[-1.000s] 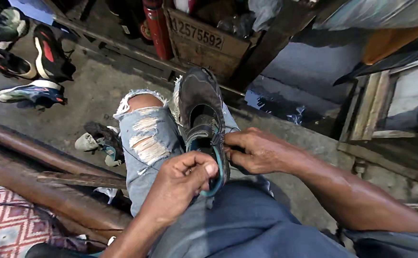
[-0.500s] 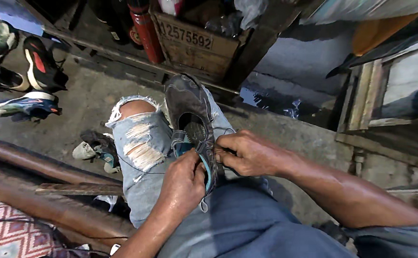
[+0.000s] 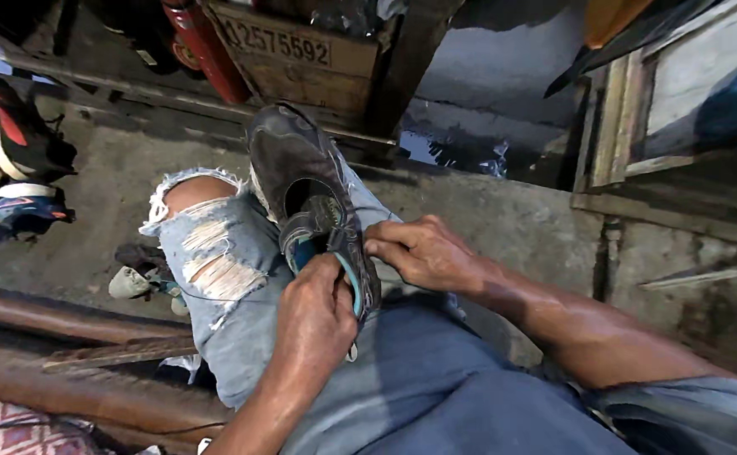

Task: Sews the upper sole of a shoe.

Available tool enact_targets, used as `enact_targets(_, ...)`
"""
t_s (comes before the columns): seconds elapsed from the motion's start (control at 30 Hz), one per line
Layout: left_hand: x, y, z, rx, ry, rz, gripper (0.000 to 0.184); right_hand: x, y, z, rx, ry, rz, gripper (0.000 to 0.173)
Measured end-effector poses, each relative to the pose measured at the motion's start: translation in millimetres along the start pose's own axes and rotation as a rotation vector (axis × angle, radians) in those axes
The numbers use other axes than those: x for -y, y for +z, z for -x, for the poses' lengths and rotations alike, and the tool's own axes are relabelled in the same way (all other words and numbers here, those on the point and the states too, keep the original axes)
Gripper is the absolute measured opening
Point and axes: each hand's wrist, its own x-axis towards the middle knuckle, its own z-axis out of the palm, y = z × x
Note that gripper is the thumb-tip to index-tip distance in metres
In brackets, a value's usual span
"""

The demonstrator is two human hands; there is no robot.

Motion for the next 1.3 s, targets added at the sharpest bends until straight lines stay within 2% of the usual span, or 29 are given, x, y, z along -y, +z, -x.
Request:
enact_targets(0.23,11,-1,0,-0.024,-0.029,0.034,0.019,-30,-26,1,-0.303,0.179,0.071,0.029)
enact_targets(0.37,23,-4,2,-0.061,-0.023,0.202,0.015,-27,-30,10,-0.255,0.192,0.069,0.029)
enact_targets(0.47,31,-11,6,-0.073,-0.044,0.355,0.009,-9,-33,10,-0.171,0.139,-0.037,0.026)
enact_targets(0.6,42,-24,16,-0.033,-0.017,0.499,0.014,5,-33,4,-0.045,0.054,-0.175,0.025)
enact_targets(0.67,47,-25,16,-0.02,-0.05,0.5,0.017,5,-32,1,0.098,0.048,-0.214,0.03)
enact_targets(0.73,49,-26,16,0.0,-0.067,0.494,0.018,1,-38,-1,0.32,0.056,-0.323,0.035)
enact_targets(0.8,50,-28,17,0.027,-0.076,0.498,0.019,-5,-47,1,0.508,0.071,-0.495,0.032)
enact_targets(0.83,49,-31,17,0.038,-0.094,0.523,0.019,-8,-53,1,0.546,0.075,-0.518,0.029)
enact_targets(0.93,53,-39,18,0.058,-0.181,0.659,0.021,-23,-73,2,0.452,0.072,-0.251,0.027)
enact_targets(1.0,59,-45,19,0.077,-0.212,0.779,0.027,-27,-80,1,0.307,0.146,0.005,0.027)
enact_targets(1.07,64,-47,21,0.106,-0.177,0.857,0.032,-23,-81,-3,0.169,0.183,0.128,0.027)
enact_targets(1.17,62,-44,21,0.147,-0.101,0.785,0.04,-6,-64,-12,0.054,0.125,0.014,0.025)
enact_targets(1.23,53,-41,21,0.16,-0.091,0.755,0.044,12,-42,-20,0.062,0.083,-0.112,0.022)
enact_targets(1.3,45,-37,22,0.154,-0.094,0.721,0.037,22,-22,-30,0.135,0.053,-0.137,0.021)
